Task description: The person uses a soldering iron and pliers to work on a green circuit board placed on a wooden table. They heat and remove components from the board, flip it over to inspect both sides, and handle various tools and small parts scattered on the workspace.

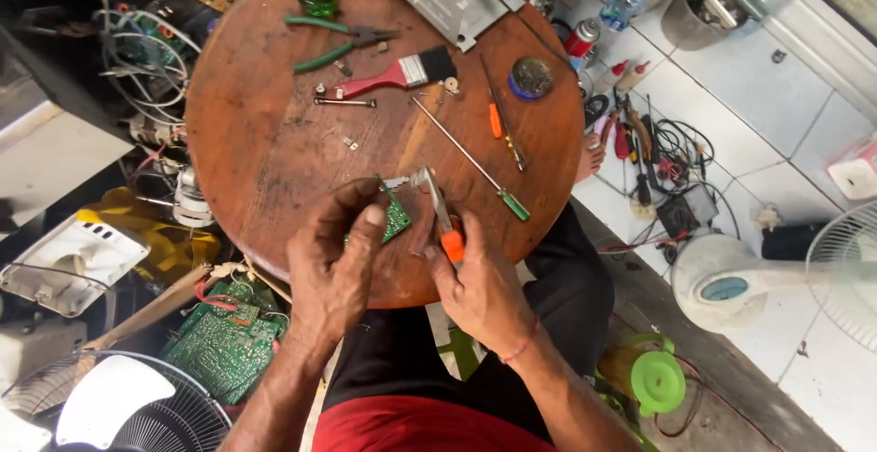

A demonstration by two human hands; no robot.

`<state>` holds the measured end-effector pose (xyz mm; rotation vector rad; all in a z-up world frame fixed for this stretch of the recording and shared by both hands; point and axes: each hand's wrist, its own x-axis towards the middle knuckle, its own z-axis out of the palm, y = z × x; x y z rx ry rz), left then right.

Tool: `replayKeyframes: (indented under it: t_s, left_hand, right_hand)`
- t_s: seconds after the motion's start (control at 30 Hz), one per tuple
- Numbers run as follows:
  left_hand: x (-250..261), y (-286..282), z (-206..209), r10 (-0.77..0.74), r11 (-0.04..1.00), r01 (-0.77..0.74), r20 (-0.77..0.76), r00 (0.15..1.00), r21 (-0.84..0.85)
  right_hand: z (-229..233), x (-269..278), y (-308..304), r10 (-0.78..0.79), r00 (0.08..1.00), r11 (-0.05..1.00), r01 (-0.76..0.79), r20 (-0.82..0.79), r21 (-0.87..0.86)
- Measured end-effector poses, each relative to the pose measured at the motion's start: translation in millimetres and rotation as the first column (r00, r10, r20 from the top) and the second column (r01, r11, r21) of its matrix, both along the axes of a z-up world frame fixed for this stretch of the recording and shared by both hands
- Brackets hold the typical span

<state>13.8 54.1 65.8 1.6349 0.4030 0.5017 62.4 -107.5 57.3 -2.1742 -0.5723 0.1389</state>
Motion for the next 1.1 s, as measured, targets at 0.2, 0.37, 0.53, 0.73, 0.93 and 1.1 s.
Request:
replayKeyframes:
  t_s: [0.2, 0.37, 0.53, 0.73, 0.93, 1.1]
  left_hand:
    - [14, -4, 11, -0.136, 0.978, 0.155, 0.144, 0.980, -0.136]
    - [6, 3, 14, -0.118, 0.901, 0.182, 0.182, 0.976, -0.395]
    - [2, -12, 31, -0.025, 0.932, 0.083, 0.165, 0.986, -0.354]
    - [2, 9, 12, -0.172, 0.942, 0.202, 0.134, 0.976, -0.266]
    - [-11, 17, 21, -0.089, 0.925, 0.077, -0.017, 0.996, -0.372]
    - [-46, 44, -4, 0.161, 0.977, -0.141, 0.117, 0.980, -0.160]
  right_hand:
    - [-21, 2, -21, 0.040, 0.985, 0.966, 0.005, 0.169, -0.258]
    - [-33, 0, -21, 0.098, 0.959, 0.962, -0.023, 0.264, -0.274]
    - [-29, 2, -16, 0.125, 0.943, 0.958, -0.034, 0.308, -0.284]
    - [-16, 4, -14, 0.175, 0.918, 0.943, -0.052, 0.356, -0.328]
    - [-7, 16, -14, 0.212, 0.920, 0.920, -0.075, 0.328, -0.384]
    - [-9, 31, -17, 0.108, 0.977, 0.944, -0.043, 0.182, -0.328]
